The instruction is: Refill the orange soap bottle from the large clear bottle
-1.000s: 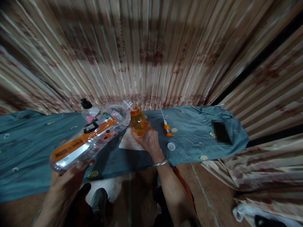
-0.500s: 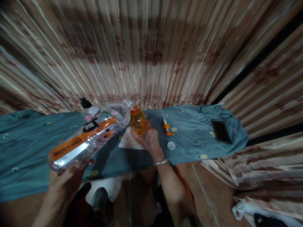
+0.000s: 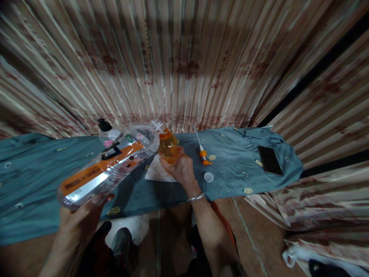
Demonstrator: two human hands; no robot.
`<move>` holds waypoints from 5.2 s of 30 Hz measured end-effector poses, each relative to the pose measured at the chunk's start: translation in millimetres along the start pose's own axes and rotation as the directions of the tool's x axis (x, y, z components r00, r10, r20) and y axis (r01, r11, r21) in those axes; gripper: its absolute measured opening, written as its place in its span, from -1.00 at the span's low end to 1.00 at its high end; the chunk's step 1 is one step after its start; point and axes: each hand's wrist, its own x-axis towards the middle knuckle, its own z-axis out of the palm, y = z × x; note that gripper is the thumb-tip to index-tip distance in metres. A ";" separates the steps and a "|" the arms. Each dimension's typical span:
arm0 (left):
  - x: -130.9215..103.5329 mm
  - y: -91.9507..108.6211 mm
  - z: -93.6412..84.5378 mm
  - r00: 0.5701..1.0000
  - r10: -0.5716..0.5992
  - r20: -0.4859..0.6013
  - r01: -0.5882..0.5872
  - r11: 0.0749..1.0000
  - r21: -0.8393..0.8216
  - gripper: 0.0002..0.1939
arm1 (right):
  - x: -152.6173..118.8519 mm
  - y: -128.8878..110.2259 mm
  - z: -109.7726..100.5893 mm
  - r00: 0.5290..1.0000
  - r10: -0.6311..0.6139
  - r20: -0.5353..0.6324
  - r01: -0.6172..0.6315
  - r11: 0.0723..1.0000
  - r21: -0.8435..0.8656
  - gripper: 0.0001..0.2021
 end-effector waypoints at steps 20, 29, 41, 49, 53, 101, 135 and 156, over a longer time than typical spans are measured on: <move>14.8 -6.0 -16.0 0.998 0.010 0.063 -0.009 1.000 -0.021 -0.24 | 2.2 -6.8 -7.4 0.997 0.057 0.049 -0.059 0.998 0.036 -0.37; 13.7 -3.5 -11.6 0.997 0.027 0.071 -0.025 0.999 -0.029 -0.37 | 1.7 -5.2 -7.0 0.997 0.056 0.053 -0.057 0.998 0.022 -0.40; 12.1 -0.3 -7.9 0.997 0.043 0.058 -0.043 0.999 -0.001 -0.47 | 1.4 -1.7 -4.9 0.999 0.027 0.036 -0.028 0.999 0.025 -0.36; 9.9 2.9 -2.4 0.998 0.060 0.034 -0.061 0.998 0.016 -0.47 | 1.0 -3.4 -4.1 0.998 0.049 0.037 -0.048 0.999 -0.009 -0.39; 9.5 4.4 -2.0 0.997 0.063 0.034 -0.063 0.998 0.015 -0.48 | 0.9 -1.7 -3.5 0.999 0.032 0.034 -0.032 0.999 -0.004 -0.36; 6.9 1.2 -6.0 0.997 0.075 0.025 -0.075 0.997 0.015 -0.51 | 2.2 -2.3 -6.0 0.998 0.039 0.040 -0.040 0.999 0.022 -0.36; 8.1 9.3 2.4 0.998 0.065 0.019 -0.066 0.998 0.005 -0.52 | 4.3 -8.5 -12.1 0.988 0.105 0.117 -0.101 0.994 -0.035 -0.35; 7.1 7.8 2.1 0.999 0.048 0.004 -0.048 0.999 0.011 -0.41 | 3.7 -6.7 -11.7 0.991 0.089 0.097 -0.091 0.996 0.022 -0.38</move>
